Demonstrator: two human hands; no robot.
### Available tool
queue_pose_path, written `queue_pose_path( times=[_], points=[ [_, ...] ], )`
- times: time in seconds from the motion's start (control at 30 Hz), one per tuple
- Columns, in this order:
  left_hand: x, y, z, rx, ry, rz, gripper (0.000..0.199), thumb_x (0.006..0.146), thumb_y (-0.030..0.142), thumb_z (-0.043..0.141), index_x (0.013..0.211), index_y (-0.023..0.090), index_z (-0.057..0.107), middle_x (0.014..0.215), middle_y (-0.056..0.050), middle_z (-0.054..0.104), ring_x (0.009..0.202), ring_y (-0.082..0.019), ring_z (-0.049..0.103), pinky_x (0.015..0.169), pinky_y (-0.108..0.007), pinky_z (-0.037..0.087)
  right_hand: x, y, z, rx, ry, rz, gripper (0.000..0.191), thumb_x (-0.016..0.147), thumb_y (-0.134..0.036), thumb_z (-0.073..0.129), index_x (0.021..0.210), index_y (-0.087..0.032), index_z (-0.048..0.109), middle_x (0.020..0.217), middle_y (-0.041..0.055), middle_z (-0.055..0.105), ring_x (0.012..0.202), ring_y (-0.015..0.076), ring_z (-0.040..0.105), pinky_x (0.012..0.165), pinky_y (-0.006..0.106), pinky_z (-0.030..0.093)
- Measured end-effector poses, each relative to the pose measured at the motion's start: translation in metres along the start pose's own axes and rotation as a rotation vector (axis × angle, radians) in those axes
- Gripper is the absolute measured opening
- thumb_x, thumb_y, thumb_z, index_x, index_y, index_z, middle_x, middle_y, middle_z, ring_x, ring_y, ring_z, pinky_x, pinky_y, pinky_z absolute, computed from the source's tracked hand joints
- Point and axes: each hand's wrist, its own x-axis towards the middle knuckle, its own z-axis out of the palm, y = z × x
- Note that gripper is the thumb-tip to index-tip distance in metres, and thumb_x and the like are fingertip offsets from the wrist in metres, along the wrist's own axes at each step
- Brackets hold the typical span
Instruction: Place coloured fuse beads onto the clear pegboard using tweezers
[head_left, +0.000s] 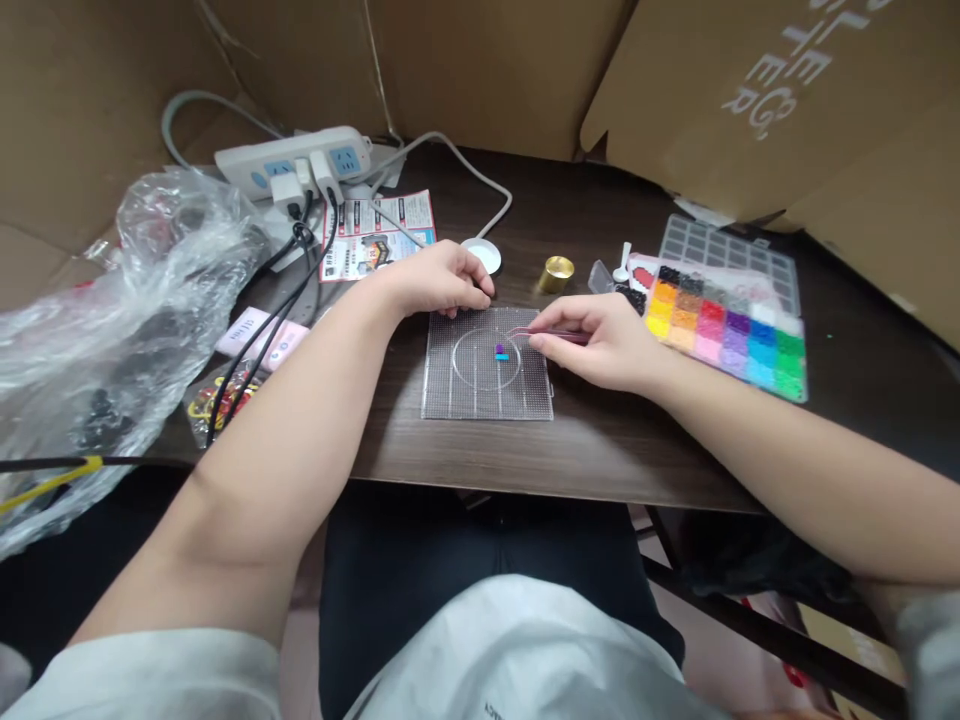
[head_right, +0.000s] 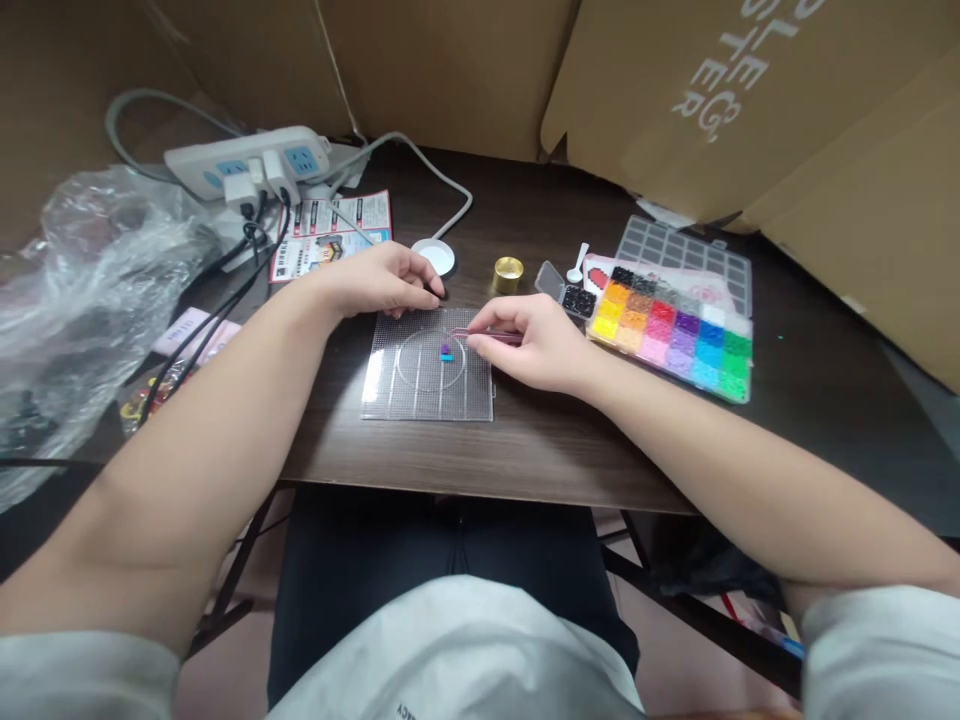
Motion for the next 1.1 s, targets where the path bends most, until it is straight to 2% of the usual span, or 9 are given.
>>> queue_pose_path(
  times=[0.07,0.17,0.27,0.43,0.63,0.77,1.1],
  points=[
    [0.001,-0.002,-0.001,0.004,-0.003,0.000,0.017,0.083,0.017,0.094,0.094,0.017,0.080,0.066,0.003,0.062,0.053,-0.008,0.053,0.059,-0.028,0.042,0.010,0.006,0.001,0.050,0.001,0.006,0.027,0.085,-0.044,0.098,0.091,-0.021,0.084,0.077,0.0036,0.079,0.064,0.0157,0.069,0.060,0.031,0.058],
    [0.003,-0.003,0.000,0.027,-0.008,0.009,0.012,0.086,0.018,0.090,0.093,0.016,0.080,0.064,0.002,0.061,0.052,-0.008,0.054,0.058,-0.027,0.042,0.010,0.012,-0.003,0.055,-0.009,0.004,0.021,0.088,-0.040,0.096,0.093,-0.022,0.085,0.073,0.0011,0.077,0.059,0.0135,0.064,0.055,0.028,0.054],
    [0.005,-0.004,0.001,0.081,-0.003,0.007,0.009,0.088,0.015,0.085,0.096,0.016,0.081,0.061,0.002,0.061,0.052,-0.009,0.055,0.057,-0.025,0.042,0.004,0.013,-0.006,0.032,-0.044,-0.012,0.014,0.091,-0.037,0.093,0.094,-0.024,0.088,0.078,0.0014,0.080,0.062,0.0145,0.069,0.059,0.029,0.060],
    [0.006,-0.003,0.003,0.141,0.010,-0.012,0.008,0.089,0.014,0.082,0.097,0.017,0.081,0.060,0.003,0.060,0.051,-0.009,0.055,0.058,-0.024,0.041,0.003,0.014,-0.005,-0.012,-0.094,-0.004,0.017,0.095,-0.042,0.089,0.096,-0.025,0.089,0.091,0.0039,0.087,0.077,0.0196,0.080,0.070,0.032,0.069],
    [0.002,0.001,0.004,0.169,0.007,-0.041,0.009,0.094,0.016,0.080,0.102,0.015,0.082,0.064,0.001,0.061,0.058,-0.010,0.057,0.064,-0.027,0.044,0.002,0.012,-0.006,-0.050,-0.103,-0.011,0.016,0.101,-0.039,0.084,0.099,-0.025,0.091,0.092,0.0053,0.088,0.075,0.0220,0.081,0.066,0.034,0.068],
    [0.002,0.001,0.004,0.187,0.020,-0.070,0.013,0.096,0.018,0.079,0.107,0.014,0.083,0.070,-0.001,0.062,0.064,-0.012,0.060,0.069,-0.028,0.044,0.001,0.011,-0.006,-0.079,-0.100,-0.016,0.014,0.102,-0.036,0.083,0.099,-0.027,0.094,0.096,0.0059,0.089,0.078,0.0243,0.083,0.070,0.036,0.070],
    [0.006,-0.004,0.002,0.215,0.018,-0.044,0.010,0.098,0.019,0.077,0.106,0.015,0.082,0.066,0.000,0.062,0.059,-0.010,0.058,0.068,-0.028,0.042,0.001,0.014,-0.003,-0.125,-0.071,-0.044,0.014,0.101,-0.034,0.084,0.103,-0.026,0.095,0.096,0.0051,0.090,0.079,0.0226,0.084,0.071,0.033,0.071]
  ],
)
